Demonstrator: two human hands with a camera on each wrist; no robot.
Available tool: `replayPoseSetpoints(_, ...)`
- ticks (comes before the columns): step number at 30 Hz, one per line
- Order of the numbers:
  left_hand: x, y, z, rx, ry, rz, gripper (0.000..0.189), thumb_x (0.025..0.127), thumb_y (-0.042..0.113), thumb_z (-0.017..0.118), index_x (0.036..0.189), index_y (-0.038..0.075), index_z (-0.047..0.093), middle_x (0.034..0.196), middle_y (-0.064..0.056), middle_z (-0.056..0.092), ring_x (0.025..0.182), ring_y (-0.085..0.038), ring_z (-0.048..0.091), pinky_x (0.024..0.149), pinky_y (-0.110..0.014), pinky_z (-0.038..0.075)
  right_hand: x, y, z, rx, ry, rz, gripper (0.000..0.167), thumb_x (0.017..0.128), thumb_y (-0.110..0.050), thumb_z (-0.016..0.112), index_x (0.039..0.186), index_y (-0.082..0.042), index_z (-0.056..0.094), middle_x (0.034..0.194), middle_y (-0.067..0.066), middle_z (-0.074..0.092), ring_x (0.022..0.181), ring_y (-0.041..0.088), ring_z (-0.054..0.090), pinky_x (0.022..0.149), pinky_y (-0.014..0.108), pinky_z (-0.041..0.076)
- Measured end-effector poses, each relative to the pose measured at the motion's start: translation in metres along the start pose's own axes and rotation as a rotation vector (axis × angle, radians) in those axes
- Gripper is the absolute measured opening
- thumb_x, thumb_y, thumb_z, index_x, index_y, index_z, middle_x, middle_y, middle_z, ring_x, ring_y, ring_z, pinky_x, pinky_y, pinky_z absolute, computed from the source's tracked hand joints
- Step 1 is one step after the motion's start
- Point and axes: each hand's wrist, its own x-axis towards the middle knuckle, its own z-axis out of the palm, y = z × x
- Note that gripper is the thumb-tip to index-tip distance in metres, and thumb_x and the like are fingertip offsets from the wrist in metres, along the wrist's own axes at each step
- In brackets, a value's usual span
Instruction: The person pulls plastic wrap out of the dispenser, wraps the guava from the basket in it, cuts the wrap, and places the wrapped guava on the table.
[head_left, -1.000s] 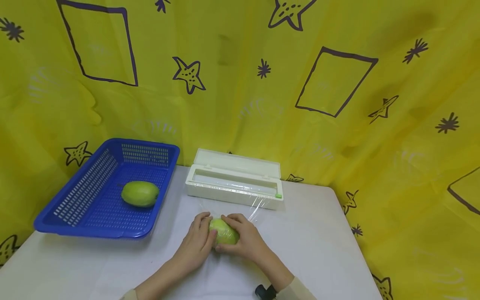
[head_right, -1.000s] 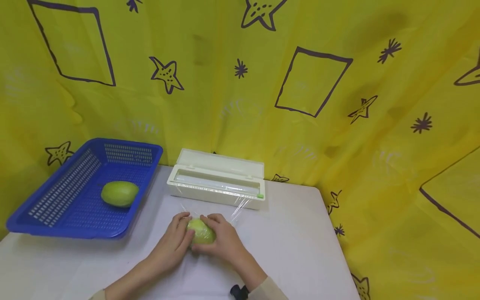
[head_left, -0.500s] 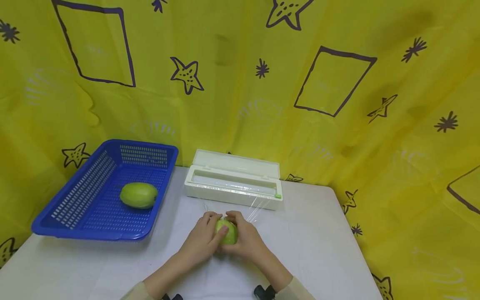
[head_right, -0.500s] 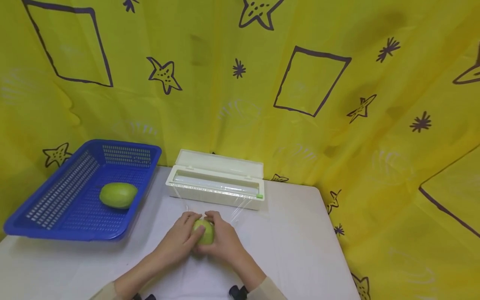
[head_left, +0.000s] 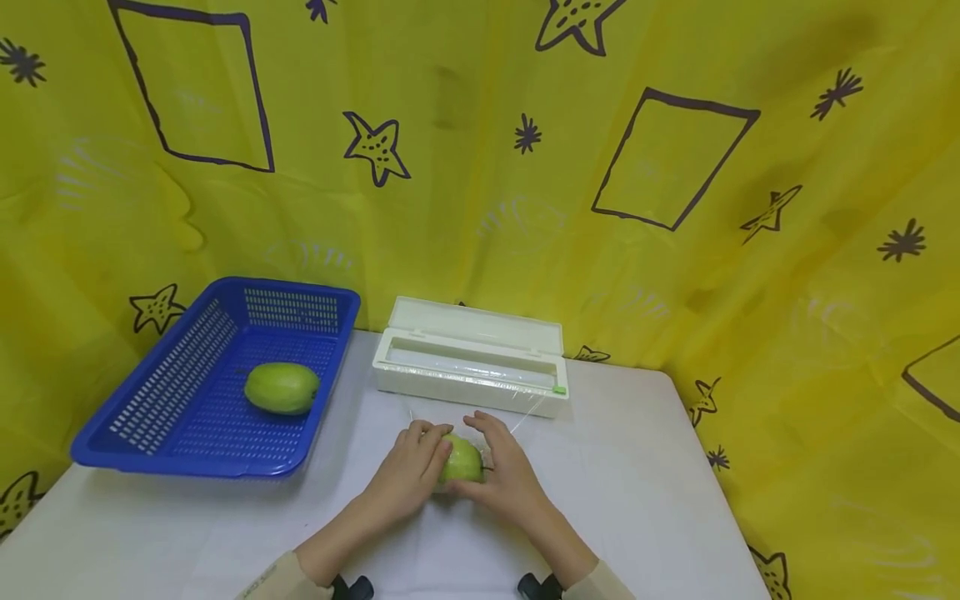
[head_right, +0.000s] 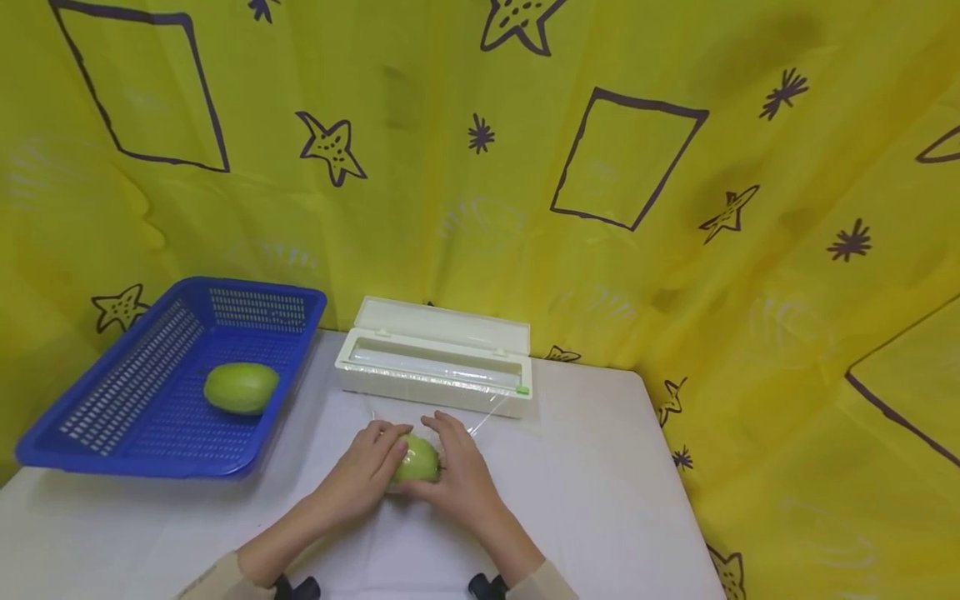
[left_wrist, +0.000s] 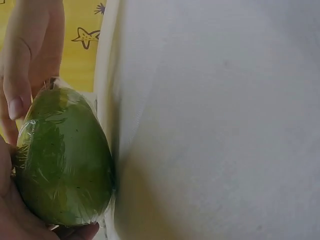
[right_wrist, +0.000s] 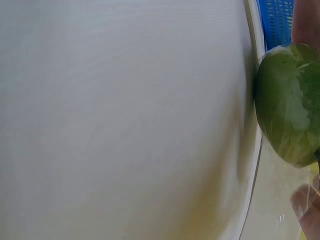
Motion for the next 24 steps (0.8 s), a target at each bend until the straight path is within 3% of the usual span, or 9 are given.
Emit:
replayPoseSetpoints(2,0.001,-0.001,0.0,0.005,0.0,-0.013,0.043,0.109,0.035,0.034,0.135,0.009,0.058,0.12,-0.014,0.056,0.106,-0.03,0.056,0.082,-0.044,0.051,-0.005,0.002,-0.004,-0.026,0.09,0.03,0.07,0.07,-0.039,0.09,0.13,-0.016,0.061,0.133,0.008,0.058,0.126,0.025,0.051,0.102,0.046,0.047)
replayPoseSetpoints(5,0.002,-0.001,0.0,0.0,0.01,-0.024,0.042,0.109,0.036,0.034,0.131,0.009,0.059,0.118,-0.013,0.057,0.106,-0.029,0.056,0.082,-0.044,0.051,-0.013,0.006,-0.011,-0.025,0.184,0.108,0.05,0.073,-0.034,0.088,0.114,-0.014,0.068,0.101,0.002,0.062,0.094,0.016,0.057,0.08,0.031,0.051)
replayPoseSetpoints(8,0.003,-0.002,0.001,-0.012,0.022,-0.028,0.04,0.109,0.035,0.035,0.128,0.009,0.059,0.117,-0.012,0.057,0.105,-0.029,0.055,0.083,-0.044,0.05,-0.021,0.011,-0.018,0.071,0.155,0.22,0.04,0.079,-0.032,0.084,0.109,-0.012,0.068,0.08,-0.002,0.058,0.07,0.009,0.055,0.061,0.022,0.047)
replayPoseSetpoints(10,0.004,-0.002,0.0,-0.015,0.035,-0.027,0.038,0.109,0.035,0.036,0.124,0.009,0.06,0.116,-0.012,0.057,0.104,-0.029,0.055,0.082,-0.044,0.05,-0.024,0.015,-0.021,0.174,0.08,0.285,0.037,0.084,-0.032,0.08,0.111,-0.011,0.066,0.078,-0.003,0.061,0.064,0.008,0.058,0.057,0.021,0.048)
replayPoseSetpoints(14,0.004,-0.002,0.001,-0.013,0.048,-0.03,0.035,0.109,0.034,0.037,0.121,0.01,0.06,0.115,-0.011,0.058,0.103,-0.028,0.055,0.082,-0.042,0.049,-0.027,0.022,-0.021,0.41,-0.039,0.367,0.032,0.094,-0.026,0.07,0.116,-0.003,0.066,0.093,0.01,0.07,0.077,0.017,0.071,0.067,0.027,0.059)
replayPoseSetpoints(18,0.004,-0.001,0.001,-0.003,0.053,-0.016,0.031,0.108,0.03,0.039,0.119,0.01,0.06,0.114,-0.01,0.058,0.101,-0.028,0.055,0.08,-0.042,0.049,-0.022,0.025,-0.016,0.545,-0.02,0.394,0.027,0.096,-0.014,0.066,0.114,0.006,0.067,0.103,0.02,0.071,0.085,0.021,0.072,0.072,0.03,0.061)
replayPoseSetpoints(24,0.005,0.001,0.001,0.009,0.055,-0.023,0.023,0.107,0.025,0.042,0.113,0.013,0.06,0.112,-0.009,0.058,0.096,-0.025,0.054,0.077,-0.039,0.048,-0.014,0.022,-0.01,0.596,0.029,0.427,0.022,0.092,-0.004,0.067,0.111,0.008,0.068,0.092,0.014,0.069,0.072,0.012,0.067,0.064,0.025,0.059)
